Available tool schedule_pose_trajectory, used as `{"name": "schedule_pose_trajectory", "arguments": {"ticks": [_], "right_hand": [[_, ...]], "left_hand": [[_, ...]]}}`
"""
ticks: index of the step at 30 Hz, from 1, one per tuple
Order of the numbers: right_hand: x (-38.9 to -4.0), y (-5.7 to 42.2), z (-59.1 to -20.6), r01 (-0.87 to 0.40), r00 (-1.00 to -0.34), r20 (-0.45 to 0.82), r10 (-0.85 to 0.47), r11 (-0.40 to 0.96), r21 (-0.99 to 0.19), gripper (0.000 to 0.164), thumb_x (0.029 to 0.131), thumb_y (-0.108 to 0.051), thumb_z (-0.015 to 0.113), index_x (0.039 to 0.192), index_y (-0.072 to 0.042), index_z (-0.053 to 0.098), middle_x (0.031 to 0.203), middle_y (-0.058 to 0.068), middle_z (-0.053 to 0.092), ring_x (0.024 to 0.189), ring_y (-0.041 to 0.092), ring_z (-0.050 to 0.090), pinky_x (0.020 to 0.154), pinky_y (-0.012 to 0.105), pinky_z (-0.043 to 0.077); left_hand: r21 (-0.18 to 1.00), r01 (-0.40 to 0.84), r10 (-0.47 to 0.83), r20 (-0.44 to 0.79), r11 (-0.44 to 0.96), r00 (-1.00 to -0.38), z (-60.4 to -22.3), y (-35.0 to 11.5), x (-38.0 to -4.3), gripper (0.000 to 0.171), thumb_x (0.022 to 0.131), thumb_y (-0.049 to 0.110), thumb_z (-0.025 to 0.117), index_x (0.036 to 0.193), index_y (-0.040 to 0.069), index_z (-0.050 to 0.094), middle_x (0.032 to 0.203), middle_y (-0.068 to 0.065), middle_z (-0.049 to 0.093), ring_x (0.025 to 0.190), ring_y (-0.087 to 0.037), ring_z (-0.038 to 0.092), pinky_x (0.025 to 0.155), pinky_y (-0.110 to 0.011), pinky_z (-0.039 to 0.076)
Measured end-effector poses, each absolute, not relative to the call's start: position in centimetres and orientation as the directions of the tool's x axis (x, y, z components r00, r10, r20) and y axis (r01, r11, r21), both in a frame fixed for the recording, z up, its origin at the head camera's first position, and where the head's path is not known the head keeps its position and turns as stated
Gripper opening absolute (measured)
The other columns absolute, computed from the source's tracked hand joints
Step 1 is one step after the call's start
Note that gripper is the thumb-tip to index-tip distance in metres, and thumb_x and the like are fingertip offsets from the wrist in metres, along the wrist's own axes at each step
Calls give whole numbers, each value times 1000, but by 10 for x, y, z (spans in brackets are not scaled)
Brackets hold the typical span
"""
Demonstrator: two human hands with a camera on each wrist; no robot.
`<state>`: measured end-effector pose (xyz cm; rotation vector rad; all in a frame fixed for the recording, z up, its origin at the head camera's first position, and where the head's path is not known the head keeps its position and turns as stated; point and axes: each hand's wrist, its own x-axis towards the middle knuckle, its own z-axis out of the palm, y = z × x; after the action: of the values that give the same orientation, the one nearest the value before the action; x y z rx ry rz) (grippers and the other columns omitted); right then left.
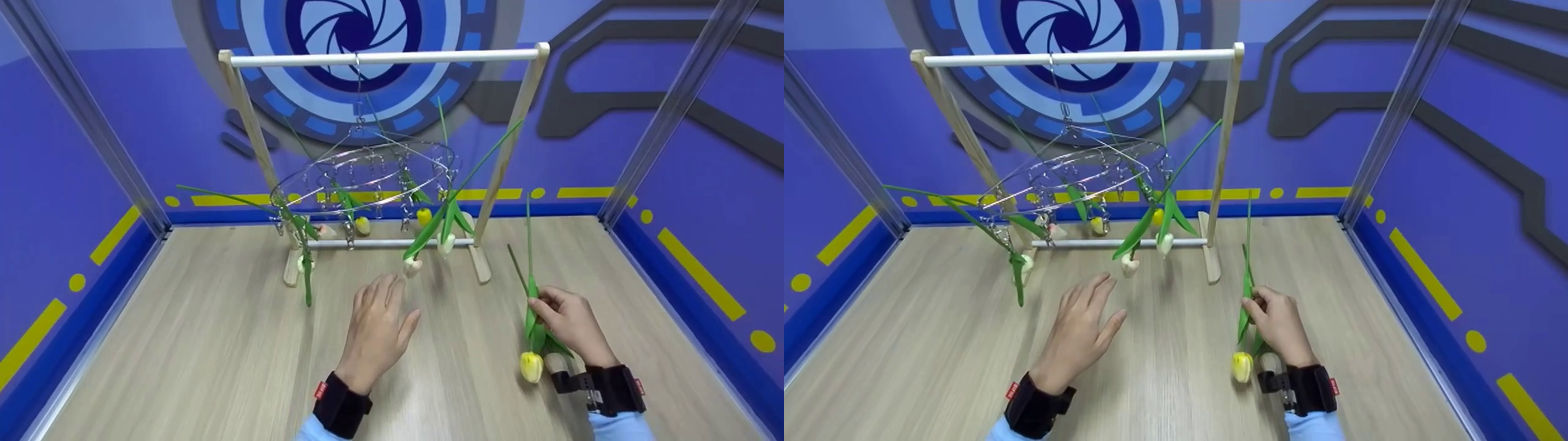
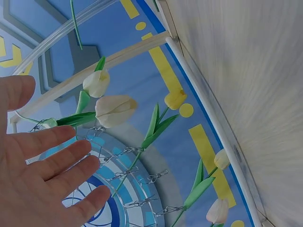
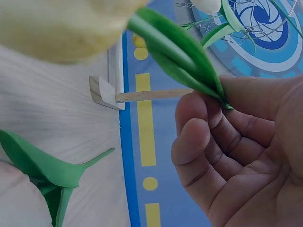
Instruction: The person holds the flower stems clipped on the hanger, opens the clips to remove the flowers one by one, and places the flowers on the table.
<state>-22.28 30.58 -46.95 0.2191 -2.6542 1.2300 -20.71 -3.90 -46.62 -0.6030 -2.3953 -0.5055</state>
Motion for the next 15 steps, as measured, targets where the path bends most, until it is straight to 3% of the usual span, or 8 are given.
{"name": "schedule_pose_trajectory", "arguments": {"ticks": [6,15], "right_hand": [[-228,307,-473,-182,-980,190,-60,663,-726,9,103,-10,65,105,-5,71,78,3,65,64,17,62,57,24,46],[-230,309,-478,-177,-984,141,-109,677,-714,16,102,-8,64,114,1,69,81,4,66,65,14,61,59,24,49]], "left_hand": [[160,522,313,642,838,-700,-472,-38,-208,50,101,38,63,134,0,61,134,-15,61,129,-31,55,106,-48,43],[159,497,326,581,853,-746,-476,-35,-207,54,102,41,62,138,1,60,141,-16,58,134,-32,52,111,-50,40]]}}
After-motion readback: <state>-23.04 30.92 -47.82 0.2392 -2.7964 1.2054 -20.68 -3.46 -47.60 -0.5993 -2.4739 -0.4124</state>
